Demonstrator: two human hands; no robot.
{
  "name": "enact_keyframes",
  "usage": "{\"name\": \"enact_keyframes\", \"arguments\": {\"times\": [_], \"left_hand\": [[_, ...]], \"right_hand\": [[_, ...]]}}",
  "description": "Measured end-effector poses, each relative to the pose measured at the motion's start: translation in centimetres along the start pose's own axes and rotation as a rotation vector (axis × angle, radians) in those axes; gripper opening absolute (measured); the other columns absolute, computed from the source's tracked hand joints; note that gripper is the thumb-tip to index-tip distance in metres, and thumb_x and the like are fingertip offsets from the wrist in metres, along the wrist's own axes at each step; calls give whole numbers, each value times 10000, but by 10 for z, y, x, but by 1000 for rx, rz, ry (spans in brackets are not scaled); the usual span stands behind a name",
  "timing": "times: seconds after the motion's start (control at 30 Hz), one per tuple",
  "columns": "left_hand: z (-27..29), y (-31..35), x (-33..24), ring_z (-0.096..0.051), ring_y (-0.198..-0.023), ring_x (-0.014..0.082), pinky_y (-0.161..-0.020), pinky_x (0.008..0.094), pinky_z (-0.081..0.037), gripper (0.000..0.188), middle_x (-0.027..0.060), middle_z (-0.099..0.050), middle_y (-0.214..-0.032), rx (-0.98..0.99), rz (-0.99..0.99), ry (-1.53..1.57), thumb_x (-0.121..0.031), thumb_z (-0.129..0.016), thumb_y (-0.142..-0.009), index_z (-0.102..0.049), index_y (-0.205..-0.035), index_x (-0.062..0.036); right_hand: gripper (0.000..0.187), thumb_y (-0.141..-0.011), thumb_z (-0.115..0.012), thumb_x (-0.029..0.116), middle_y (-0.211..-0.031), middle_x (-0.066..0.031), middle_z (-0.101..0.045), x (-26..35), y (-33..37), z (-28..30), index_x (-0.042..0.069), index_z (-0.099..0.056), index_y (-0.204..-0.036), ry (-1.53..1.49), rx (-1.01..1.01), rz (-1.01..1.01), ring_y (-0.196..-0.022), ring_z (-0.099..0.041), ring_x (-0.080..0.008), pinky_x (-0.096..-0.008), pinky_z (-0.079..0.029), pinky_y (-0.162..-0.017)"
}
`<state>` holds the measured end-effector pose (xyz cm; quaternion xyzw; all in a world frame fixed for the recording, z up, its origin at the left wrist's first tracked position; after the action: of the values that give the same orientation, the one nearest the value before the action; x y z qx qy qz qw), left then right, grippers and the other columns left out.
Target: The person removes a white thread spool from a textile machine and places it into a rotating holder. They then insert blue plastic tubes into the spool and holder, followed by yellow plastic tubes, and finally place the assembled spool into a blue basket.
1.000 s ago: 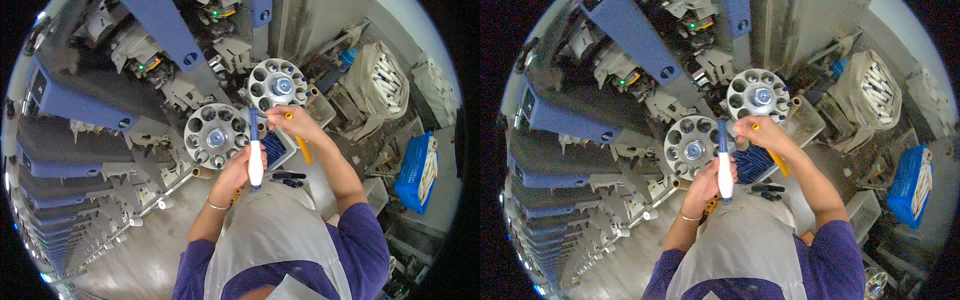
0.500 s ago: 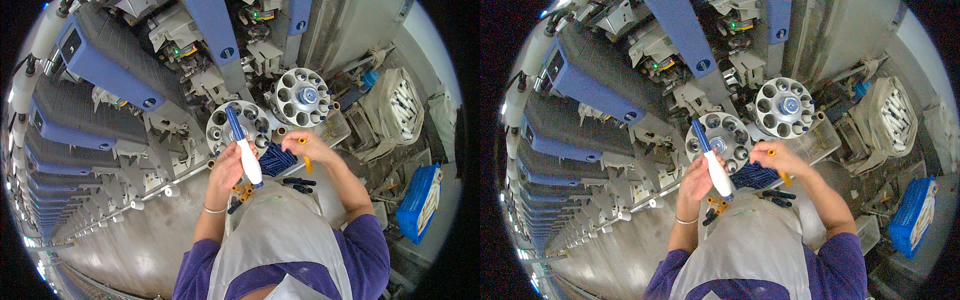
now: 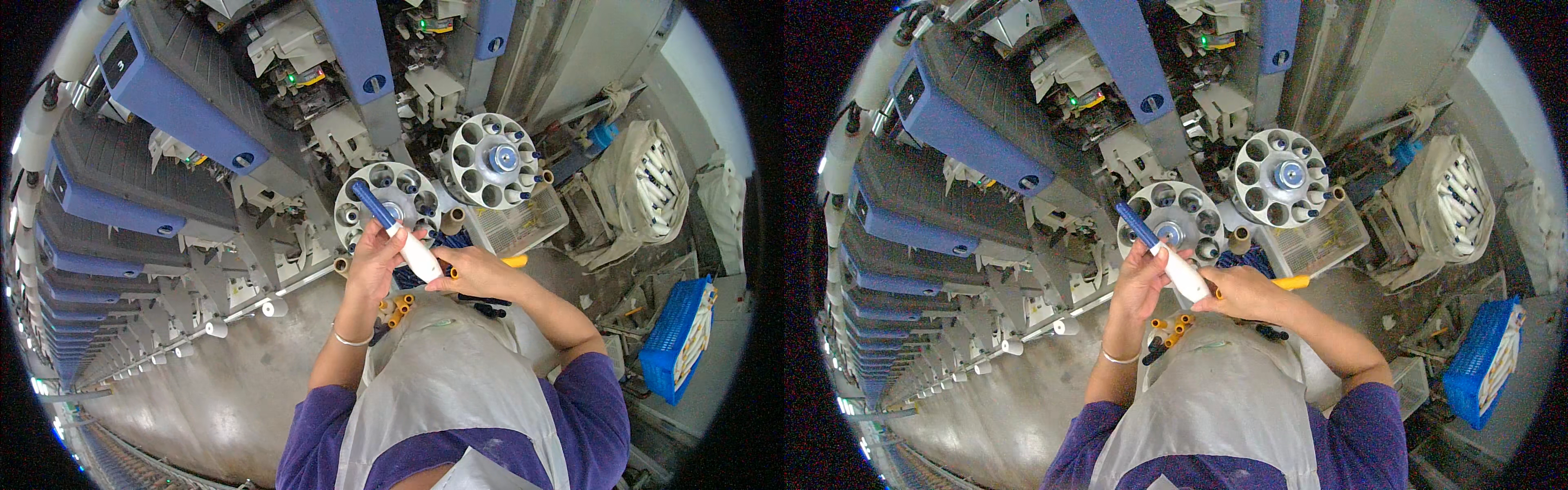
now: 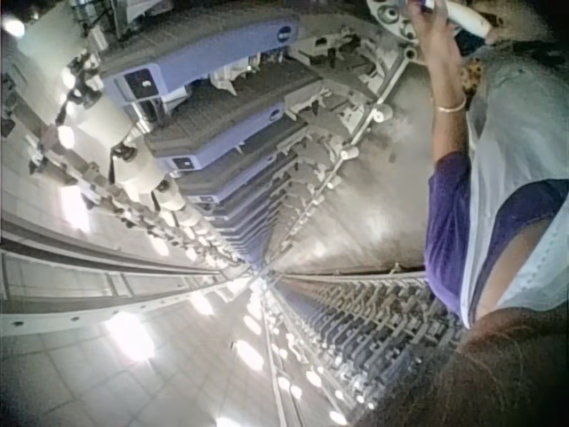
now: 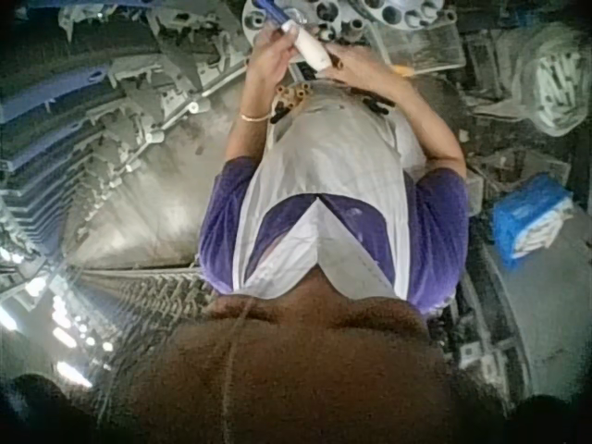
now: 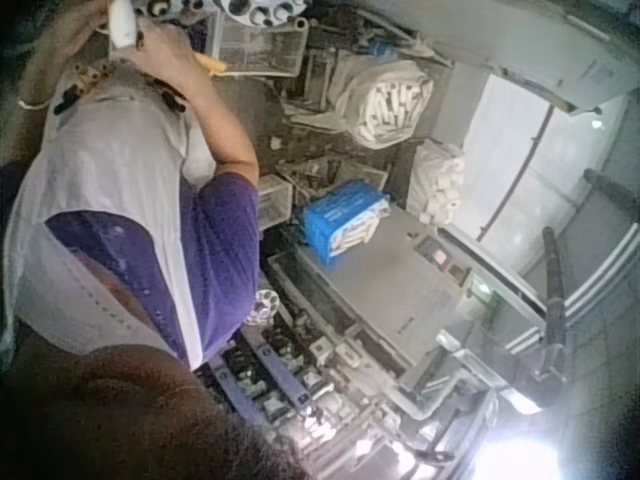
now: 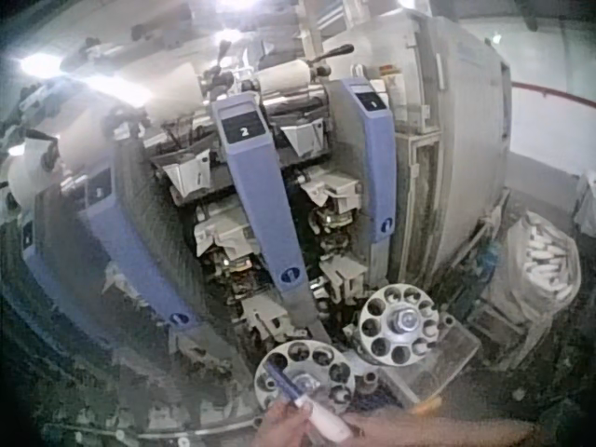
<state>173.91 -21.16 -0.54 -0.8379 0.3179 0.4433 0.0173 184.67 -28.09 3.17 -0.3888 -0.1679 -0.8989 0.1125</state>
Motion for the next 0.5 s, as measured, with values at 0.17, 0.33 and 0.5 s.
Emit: {"name": "enact_keyframes", "arguments": {"times": [0.17, 0.33, 0.5], "left_hand": [[-9, -3, -13, -612, -1049, 284, -999, 543, -447, 291, 76, -624, -1026, 101, -110, 185, -351, -514, -972, -537, -1085, -84], [-34, -4, -11, -616, -1017, 279, -1038, 489, -424, 381, 95, -634, -965, 316, -91, 522, -375, -486, -977, -539, -1140, -35], [-36, 4, 14, -613, -1081, 301, -1069, 516, -398, 355, 114, -654, -985, 256, 48, 407, -318, -500, -981, -558, -1139, -5]], "right_hand": [[475, -846, -692, 405, -942, -145, -691, -2, 0, -23, 29, -593, -1119, -319, 130, 41, -836, -684, -291, -373, -523, -746], [391, -869, -675, 353, -875, -162, -680, 6, 4, -27, 53, -614, -1111, -368, 156, 111, -782, -683, -296, -395, -519, -693], [325, -924, -580, 387, -770, -134, -676, 14, 7, -21, 73, -662, -921, -58, 81, 116, -672, -659, -299, -392, -508, -619]]}}
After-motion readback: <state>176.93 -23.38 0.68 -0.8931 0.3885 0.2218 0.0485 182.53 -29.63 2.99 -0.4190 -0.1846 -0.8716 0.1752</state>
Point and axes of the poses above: each hand's wrist, its own y-axis away from the middle knuckle, its own z-axis out of the back of the hand, x = y × z, the point moved 10 cm from there along -y, towards the middle knuckle
